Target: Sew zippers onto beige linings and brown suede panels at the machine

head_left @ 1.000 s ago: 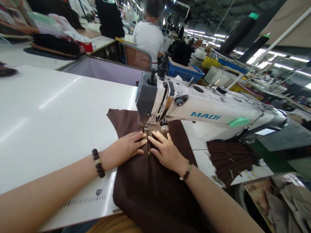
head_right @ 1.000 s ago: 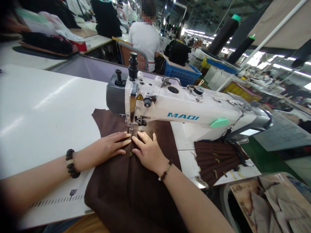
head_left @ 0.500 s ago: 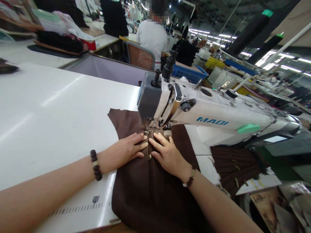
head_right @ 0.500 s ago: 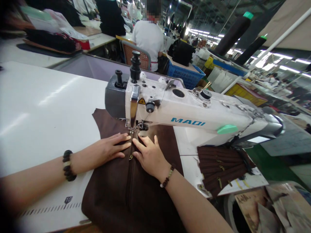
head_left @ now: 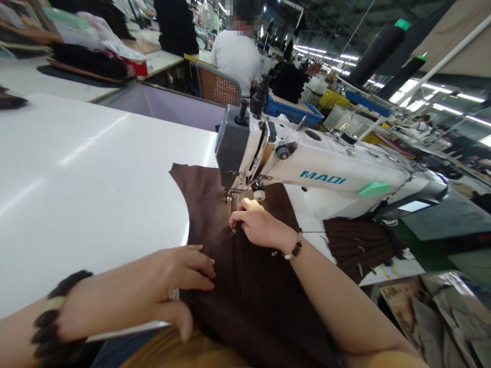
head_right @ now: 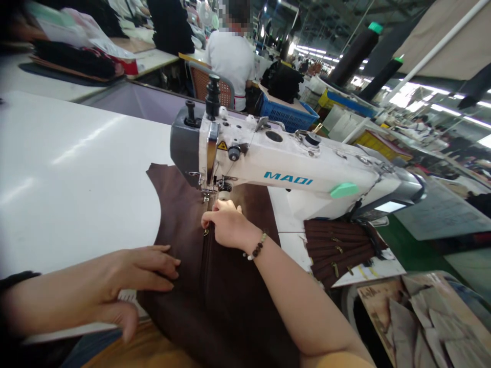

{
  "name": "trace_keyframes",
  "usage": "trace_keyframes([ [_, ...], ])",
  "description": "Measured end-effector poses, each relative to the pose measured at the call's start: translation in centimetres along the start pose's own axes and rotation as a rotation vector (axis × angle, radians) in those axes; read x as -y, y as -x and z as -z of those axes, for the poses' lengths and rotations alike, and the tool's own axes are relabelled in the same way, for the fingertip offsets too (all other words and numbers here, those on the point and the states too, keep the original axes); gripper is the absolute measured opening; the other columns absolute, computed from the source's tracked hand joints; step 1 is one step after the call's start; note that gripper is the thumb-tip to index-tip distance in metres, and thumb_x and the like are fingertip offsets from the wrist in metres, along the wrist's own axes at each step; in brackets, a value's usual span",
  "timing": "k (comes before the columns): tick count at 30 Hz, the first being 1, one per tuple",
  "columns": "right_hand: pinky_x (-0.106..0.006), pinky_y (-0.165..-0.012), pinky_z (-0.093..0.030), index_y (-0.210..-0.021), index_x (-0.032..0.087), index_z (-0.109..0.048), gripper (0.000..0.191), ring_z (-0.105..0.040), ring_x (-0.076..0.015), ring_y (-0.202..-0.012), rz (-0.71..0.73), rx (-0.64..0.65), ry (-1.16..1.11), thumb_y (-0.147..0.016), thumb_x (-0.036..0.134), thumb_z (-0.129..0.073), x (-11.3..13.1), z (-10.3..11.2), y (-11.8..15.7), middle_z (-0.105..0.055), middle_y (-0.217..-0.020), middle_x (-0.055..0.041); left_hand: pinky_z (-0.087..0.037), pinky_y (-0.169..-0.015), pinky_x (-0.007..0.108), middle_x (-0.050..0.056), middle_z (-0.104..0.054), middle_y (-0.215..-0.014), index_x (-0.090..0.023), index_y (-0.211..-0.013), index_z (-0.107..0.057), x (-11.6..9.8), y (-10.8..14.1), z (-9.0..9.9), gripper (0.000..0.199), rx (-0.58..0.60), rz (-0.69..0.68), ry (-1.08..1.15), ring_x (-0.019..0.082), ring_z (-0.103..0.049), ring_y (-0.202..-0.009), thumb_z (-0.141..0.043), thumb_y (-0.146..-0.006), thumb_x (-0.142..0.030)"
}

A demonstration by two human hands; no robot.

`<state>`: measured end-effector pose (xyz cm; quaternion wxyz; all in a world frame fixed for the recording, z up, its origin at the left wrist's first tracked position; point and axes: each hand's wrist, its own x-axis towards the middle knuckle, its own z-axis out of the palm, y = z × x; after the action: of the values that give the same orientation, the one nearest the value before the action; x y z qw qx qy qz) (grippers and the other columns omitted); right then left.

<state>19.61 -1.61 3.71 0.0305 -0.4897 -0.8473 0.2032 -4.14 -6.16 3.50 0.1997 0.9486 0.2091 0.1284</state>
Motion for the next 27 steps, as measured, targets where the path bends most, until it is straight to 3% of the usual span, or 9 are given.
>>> trace_keyframes([
  [4, -0.032, -0.091, -0.039, -0.087, 0.023, -0.069, 0.034, -0.047, -0.0157, -0.095, 0.04, 0.041, -0.024, -0.08, 0.001, -0.044, 0.3, 0.0, 0.0, -0.048, -0.101, -0.0029, -0.034, -0.113, 0.039, 0.006, -0.059, -0.13, -0.027, -0.137, -0.047, -1.0, 2.5, -2.2, 0.065, 0.064, -0.029, -0.101, 0.024, -0.053, -0.122, -0.072, -0.078, -0.037],
  [7, -0.03, -0.091, -0.039, -0.083, 0.022, -0.068, 0.033, -0.047, -0.0148, -0.097, 0.078, 0.044, -0.05, -0.081, 0.0, -0.044, 0.6, -0.4, 0.3, -0.049, -0.107, -0.0021, -0.023, -0.118, 0.042, 0.004, -0.062, -0.124, -0.025, -0.138, -0.043, -1.5, 3.0, -3.8, 0.054, 0.001, -0.006, -0.166, 0.02, -0.055, -0.118, -0.056, -0.086, -0.017],
  [10, -0.03, -0.09, -0.04, -0.084, 0.019, -0.065, 0.031, -0.049, -0.0139, -0.094, 0.015, -0.064, -0.085, -0.083, 0.001, -0.04, 0.8, -1.1, 0.7, -0.051, -0.104, -0.0029, -0.027, -0.116, 0.038, 0.003, -0.066, -0.109, -0.022, -0.123, -0.054, -2.0, 2.9, -4.4, 0.034, -0.112, -0.037, -0.145, 0.017, -0.059, -0.103, -0.044, -0.091, -0.015],
  [13, -0.032, -0.089, -0.04, -0.089, 0.019, -0.064, 0.031, -0.05, -0.0134, -0.09, -0.045, -0.134, -0.096, -0.084, 0.001, -0.038, 0.8, -1.7, 0.9, -0.051, -0.104, -0.0026, -0.031, -0.112, 0.036, 0.002, -0.067, -0.097, -0.019, -0.113, -0.057, -2.2, 2.6, -4.3, 0.029, -0.182, -0.106, -0.194, 0.015, -0.06, -0.091, -0.037, -0.094, -0.011],
  [16, -0.033, -0.089, -0.04, -0.088, 0.021, -0.064, 0.03, -0.05, -0.014, -0.09, -0.062, -0.11, -0.068, -0.083, 0.002, -0.04, 0.8, -2.0, 0.8, -0.05, -0.105, -0.0019, -0.03, -0.11, 0.039, 0.003, -0.067, -0.102, -0.018, -0.119, -0.054, -2.3, 2.2, -4.0, 0.036, -0.207, -0.15, -0.333, 0.017, -0.059, -0.096, -0.03, -0.094, -0.006],
  [19, -0.034, -0.091, -0.04, -0.088, 0.019, -0.062, 0.03, -0.049, -0.0153, -0.094, -0.092, -0.103, -0.05, -0.081, 0.001, -0.039, 0.9, -2.1, 0.6, -0.049, -0.106, -0.003, -0.038, -0.099, 0.039, 0.007, -0.066, -0.106, -0.015, -0.12, -0.054, -2.1, 1.8, -3.5, 0.036, -0.245, -0.113, -0.441, 0.02, -0.058, -0.097, -0.031, -0.093, -0.006],
  [23, -0.04, -0.093, -0.039, -0.091, 0.018, -0.062, 0.03, -0.047, -0.0184, -0.098, -0.124, -0.106, -0.036, -0.08, 0.001, -0.039, 1.3, -2.0, 0.4, -0.048, -0.108, -0.0052, -0.045, -0.08, 0.032, 0.006, -0.065, -0.095, -0.016, -0.109, -0.057, -1.1, 2.0, -2.6, 0.031, -0.322, -0.178, -0.374, 0.018, -0.056, -0.083, -0.034, -0.091, -0.005],
  [27, -0.047, -0.098, -0.036, -0.087, 0.02, -0.067, 0.032, -0.047, -0.0197, -0.102, -0.08, -0.031, -0.064, -0.08, 0.001, -0.042, 1.3, -1.7, 0.3, -0.046, -0.112, -0.005, -0.044, -0.081, 0.03, 0.006, -0.061, -0.096, -0.017, -0.103, -0.055, -0.4, 2.4, -2.1, 0.031, -0.488, -0.131, -0.336, 0.018, -0.053, -0.088, -0.034, -0.087, 0.0],
])
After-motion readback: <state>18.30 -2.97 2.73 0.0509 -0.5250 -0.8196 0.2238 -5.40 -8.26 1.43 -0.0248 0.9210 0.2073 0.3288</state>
